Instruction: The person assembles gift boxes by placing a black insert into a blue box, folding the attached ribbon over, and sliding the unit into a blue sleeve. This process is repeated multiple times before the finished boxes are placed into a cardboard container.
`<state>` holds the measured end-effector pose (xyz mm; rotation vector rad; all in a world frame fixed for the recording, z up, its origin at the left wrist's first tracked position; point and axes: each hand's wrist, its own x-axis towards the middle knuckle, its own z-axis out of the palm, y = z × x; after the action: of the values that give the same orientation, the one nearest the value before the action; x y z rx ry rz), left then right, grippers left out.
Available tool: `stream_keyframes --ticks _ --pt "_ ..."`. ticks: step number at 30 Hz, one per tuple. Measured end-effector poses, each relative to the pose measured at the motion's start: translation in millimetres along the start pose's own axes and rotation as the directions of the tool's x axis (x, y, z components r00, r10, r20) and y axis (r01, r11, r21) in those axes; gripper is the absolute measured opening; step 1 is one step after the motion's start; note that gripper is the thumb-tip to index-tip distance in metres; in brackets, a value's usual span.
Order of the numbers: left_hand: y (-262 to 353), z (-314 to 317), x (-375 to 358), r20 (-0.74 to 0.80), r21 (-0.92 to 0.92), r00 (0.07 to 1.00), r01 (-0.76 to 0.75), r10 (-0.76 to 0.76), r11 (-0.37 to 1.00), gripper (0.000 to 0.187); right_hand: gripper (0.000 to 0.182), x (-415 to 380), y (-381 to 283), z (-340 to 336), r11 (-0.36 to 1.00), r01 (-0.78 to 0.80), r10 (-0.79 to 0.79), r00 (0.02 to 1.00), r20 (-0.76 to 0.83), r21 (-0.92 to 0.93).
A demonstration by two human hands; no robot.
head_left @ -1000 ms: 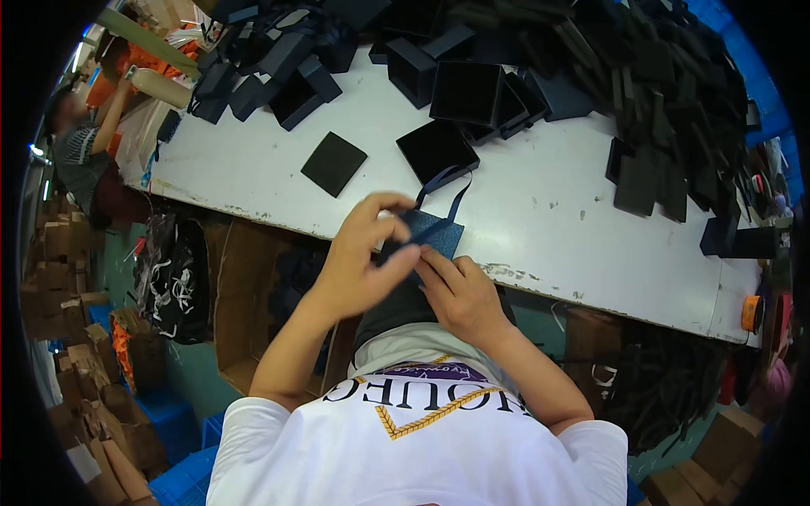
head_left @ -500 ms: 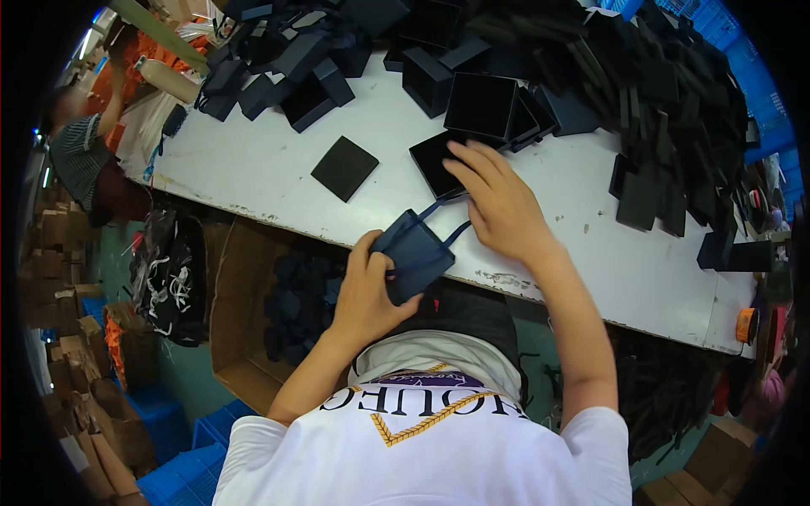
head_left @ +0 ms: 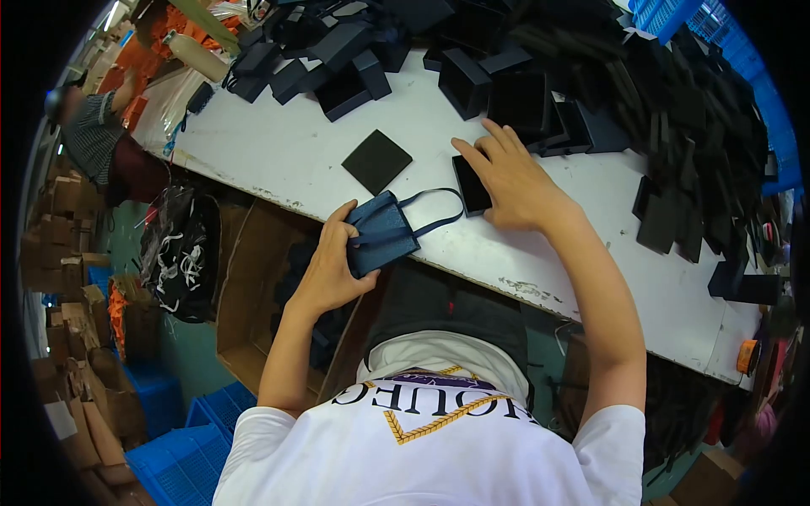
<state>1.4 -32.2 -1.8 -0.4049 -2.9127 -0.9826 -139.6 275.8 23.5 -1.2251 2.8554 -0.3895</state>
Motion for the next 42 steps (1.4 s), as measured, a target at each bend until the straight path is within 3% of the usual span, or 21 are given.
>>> stream_keyframes --ticks 5,8,13,17,20,32,34,38,39,42 --pt "-3.4 11.4 -3.6 -0.061 -0.032 0.998 0.028 -0.030 0.999 0.076 0.104 -11.3 2.6 -2.2 0.985 -0.046 0.042 0.999 0.029 0.169" --pt "-9.0 17.9 -2.5 -0.129 -0.036 0.992 -0.012 0.007 0.999 0.078 0.104 -20.1 8.8 0.5 0.979 -0.094 0.090 0.996 0.030 0.179" --pt "-6.1 15.9 7.4 -0.151 0.023 0.983 -0.105 0.107 0.994 0.078 0.098 -16.5 -48.9 -21.7 0.904 0.155 0.014 0.922 -0.388 0.399" --pt "-5.0 20.6 11.4 -0.181 0.001 0.975 -0.127 0.126 0.992 0.074 0.098 -1.7 -48.6 24.4 0.941 -0.099 0.216 0.911 -0.350 0.323" --pt "-9.0 26.0 6.1 -0.224 0.004 0.962 -0.162 0.159 0.987 0.071 0.099 2.7 -48.6 35.1 0.940 -0.184 0.280 0.897 -0.341 0.287" --pt "-11.7 30.1 12.7 -0.226 -0.031 0.960 -0.176 0.165 0.984 0.069 0.099 -0.4 -40.6 32.2 0.954 -0.091 0.150 0.970 -0.191 0.284" --pt "-12.8 33.0 11.6 -0.230 -0.043 0.963 -0.157 0.143 0.987 0.071 0.096 -2.1 -51.1 32.4 0.965 -0.007 0.053 0.984 -0.168 0.261" --pt "-14.0 23.3 8.0 -0.142 -0.034 0.981 -0.135 0.129 0.990 0.075 0.091 -9.1 -45.8 12.7 0.925 0.118 -0.098 0.993 -0.073 0.361" --pt "-14.2 20.5 5.6 -0.099 -0.045 0.988 -0.121 0.116 0.992 0.076 0.094 -13.8 -40.3 14.1 0.904 0.086 -0.098 0.995 0.006 0.418" --pt "-13.6 21.2 0.7 -0.028 -0.075 0.991 -0.133 0.132 0.988 0.076 0.099 -21.0 -36.2 13.9 0.906 0.146 -0.191 0.979 0.074 0.398"
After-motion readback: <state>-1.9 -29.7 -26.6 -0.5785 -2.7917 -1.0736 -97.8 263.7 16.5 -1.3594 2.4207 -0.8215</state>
